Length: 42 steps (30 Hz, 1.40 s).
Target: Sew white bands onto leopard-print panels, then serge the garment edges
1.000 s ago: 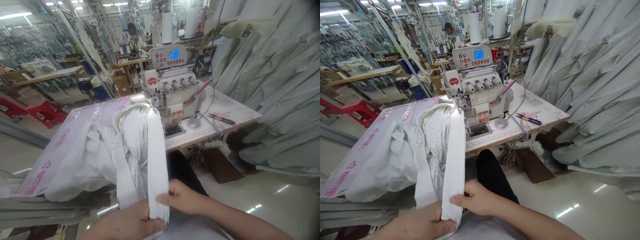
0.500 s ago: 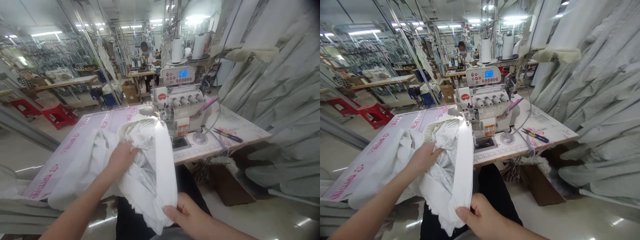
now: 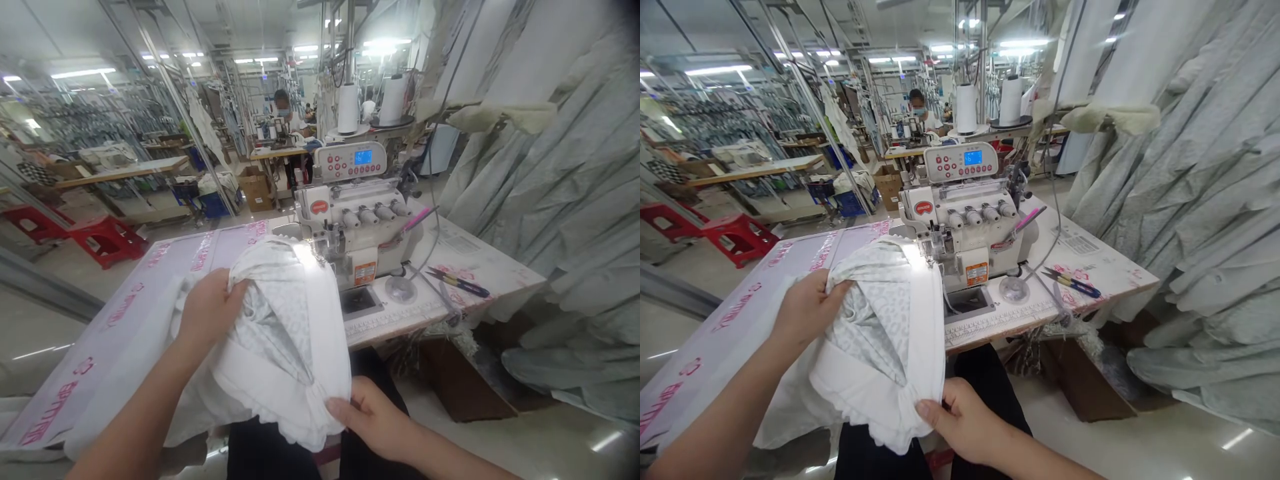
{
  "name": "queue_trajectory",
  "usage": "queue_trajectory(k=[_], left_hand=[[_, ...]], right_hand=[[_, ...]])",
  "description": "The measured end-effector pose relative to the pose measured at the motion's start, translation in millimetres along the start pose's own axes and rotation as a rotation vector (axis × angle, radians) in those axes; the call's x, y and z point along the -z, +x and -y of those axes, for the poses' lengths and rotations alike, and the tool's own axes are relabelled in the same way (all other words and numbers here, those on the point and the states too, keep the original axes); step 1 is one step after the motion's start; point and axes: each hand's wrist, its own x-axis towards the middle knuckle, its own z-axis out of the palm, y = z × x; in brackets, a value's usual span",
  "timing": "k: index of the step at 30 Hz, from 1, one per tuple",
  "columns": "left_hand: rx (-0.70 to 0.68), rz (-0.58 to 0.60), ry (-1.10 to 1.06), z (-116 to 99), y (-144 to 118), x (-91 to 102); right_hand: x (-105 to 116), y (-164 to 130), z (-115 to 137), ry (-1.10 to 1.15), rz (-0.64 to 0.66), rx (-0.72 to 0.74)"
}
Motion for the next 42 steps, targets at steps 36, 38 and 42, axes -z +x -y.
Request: queue_trajectory(k=[36, 38, 42], left_hand=[[-0.192, 1.253, -0.928, -57, -180, -18.5], [-0.223, 1.267, -0.940, -57, -173, -24.2], [-0.063, 1.120, -0.972, -41, -133, -36.2]], right_hand=[[-30, -24, -10, 0.166, -0.042, -0.186], [-25, -22, -6, 0.116, -0.046, -0.167], [-15, -13, 8, 0.072, -0.004, -0.102]])
